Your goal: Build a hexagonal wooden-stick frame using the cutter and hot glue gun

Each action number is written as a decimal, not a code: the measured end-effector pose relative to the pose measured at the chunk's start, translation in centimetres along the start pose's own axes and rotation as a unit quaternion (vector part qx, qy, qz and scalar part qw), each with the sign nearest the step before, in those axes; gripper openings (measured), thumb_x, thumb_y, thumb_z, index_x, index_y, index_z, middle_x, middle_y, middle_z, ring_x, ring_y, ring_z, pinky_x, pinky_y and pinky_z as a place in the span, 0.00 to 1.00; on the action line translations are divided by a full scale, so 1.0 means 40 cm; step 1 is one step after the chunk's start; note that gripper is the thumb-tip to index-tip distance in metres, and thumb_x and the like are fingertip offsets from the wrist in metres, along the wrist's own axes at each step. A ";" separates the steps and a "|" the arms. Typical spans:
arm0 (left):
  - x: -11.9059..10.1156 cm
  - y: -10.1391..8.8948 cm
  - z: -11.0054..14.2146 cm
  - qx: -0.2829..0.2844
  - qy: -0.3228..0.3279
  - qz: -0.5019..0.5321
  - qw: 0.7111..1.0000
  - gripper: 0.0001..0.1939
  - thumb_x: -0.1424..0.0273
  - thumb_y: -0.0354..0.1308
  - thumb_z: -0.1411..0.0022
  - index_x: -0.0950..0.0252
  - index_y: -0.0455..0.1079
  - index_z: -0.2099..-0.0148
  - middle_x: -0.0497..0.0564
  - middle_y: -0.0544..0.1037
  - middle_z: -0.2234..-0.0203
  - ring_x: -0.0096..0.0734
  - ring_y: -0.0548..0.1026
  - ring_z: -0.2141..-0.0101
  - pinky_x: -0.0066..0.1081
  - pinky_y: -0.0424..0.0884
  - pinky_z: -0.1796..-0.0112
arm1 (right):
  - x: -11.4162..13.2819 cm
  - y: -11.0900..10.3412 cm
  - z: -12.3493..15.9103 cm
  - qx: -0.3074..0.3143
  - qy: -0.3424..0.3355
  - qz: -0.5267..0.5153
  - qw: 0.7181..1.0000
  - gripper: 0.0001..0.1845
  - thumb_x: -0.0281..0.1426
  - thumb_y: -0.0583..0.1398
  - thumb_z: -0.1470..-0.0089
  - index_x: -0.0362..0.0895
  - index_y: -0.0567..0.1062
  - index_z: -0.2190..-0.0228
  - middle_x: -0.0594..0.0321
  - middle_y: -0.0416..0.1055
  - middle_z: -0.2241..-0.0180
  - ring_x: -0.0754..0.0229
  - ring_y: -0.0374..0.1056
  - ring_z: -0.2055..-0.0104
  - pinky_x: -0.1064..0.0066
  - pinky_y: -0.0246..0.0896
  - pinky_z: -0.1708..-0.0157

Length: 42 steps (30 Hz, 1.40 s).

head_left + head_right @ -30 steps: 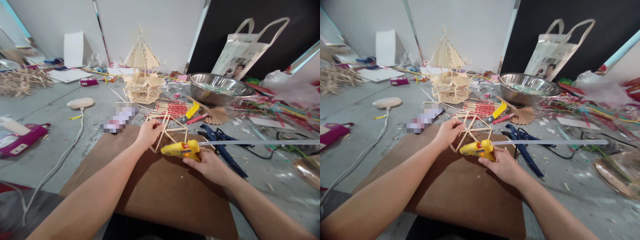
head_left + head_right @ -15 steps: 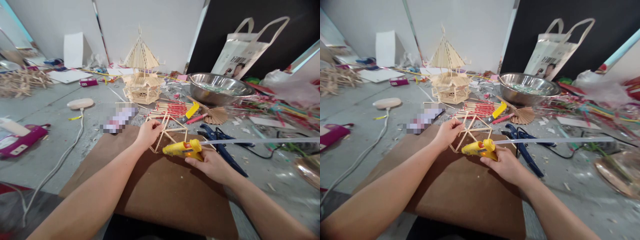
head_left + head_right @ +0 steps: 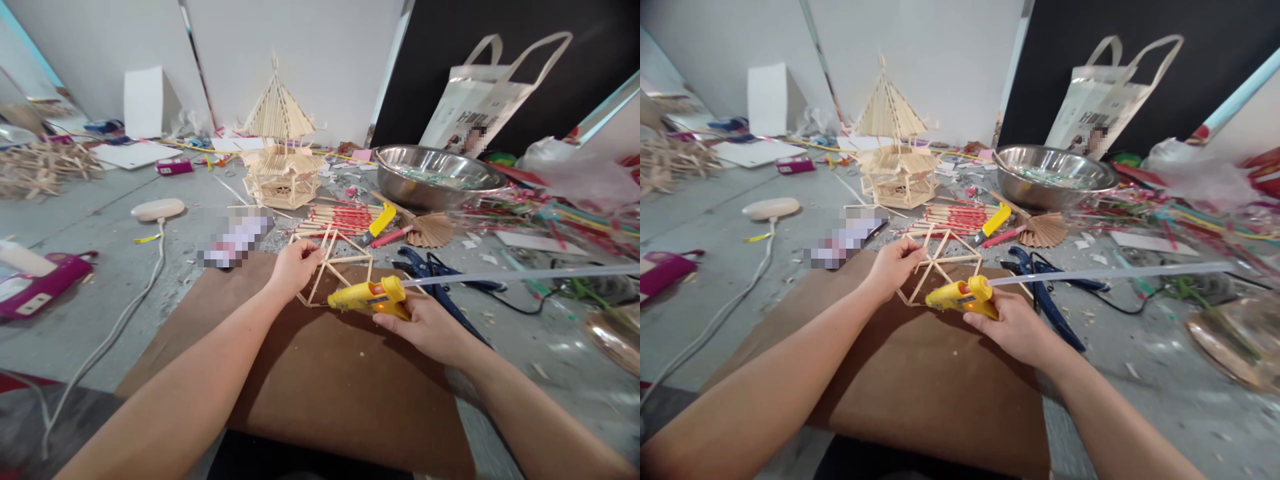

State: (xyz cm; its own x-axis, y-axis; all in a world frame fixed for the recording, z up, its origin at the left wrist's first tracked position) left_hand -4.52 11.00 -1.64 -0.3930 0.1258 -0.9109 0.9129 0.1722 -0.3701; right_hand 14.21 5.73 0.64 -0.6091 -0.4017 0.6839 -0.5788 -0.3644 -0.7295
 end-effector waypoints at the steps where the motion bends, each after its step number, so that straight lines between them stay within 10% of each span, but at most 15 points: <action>1: 0.000 -0.001 0.000 0.000 0.001 -0.001 1.000 0.11 0.63 0.51 0.50 0.66 0.65 0.74 0.43 0.62 0.86 0.20 0.59 0.83 0.22 0.55 0.80 | 0.000 -0.002 0.001 -0.002 0.001 0.005 1.000 0.16 0.37 0.54 0.52 0.41 0.69 0.62 0.58 0.70 0.62 0.57 0.66 0.61 0.67 0.60 0.60; 20: -0.005 0.001 0.002 0.001 -0.010 0.011 1.000 0.11 0.63 0.52 0.50 0.66 0.64 0.75 0.42 0.61 0.87 0.19 0.59 0.84 0.21 0.55 0.81 | -0.008 -0.034 0.013 0.009 0.044 0.074 0.996 0.13 0.39 0.53 0.53 0.45 0.72 0.68 0.66 0.69 0.77 0.62 0.64 0.76 0.72 0.58 0.78; 42: -0.002 0.001 0.001 0.004 -0.012 0.007 1.000 0.11 0.63 0.52 0.50 0.66 0.64 0.75 0.42 0.61 0.87 0.19 0.59 0.84 0.22 0.55 0.81 | -0.019 -0.062 0.024 0.025 0.049 0.104 0.993 0.17 0.41 0.52 0.52 0.46 0.71 0.63 0.63 0.72 0.71 0.59 0.67 0.71 0.69 0.61 0.71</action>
State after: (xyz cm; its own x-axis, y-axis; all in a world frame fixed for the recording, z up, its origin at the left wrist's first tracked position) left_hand -4.43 10.96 -1.60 -0.3771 0.1042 -0.9203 0.9194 0.1622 -0.3584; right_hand 16.63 6.14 1.91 -0.7636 -0.3895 0.5150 -0.4093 -0.3248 -0.8526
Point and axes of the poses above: each hand's wrist, its own z-axis away from the middle knuckle, its own y-axis out of the palm, x = y × z, the point moved 7 cm from there along -z, towards the middle knuckle
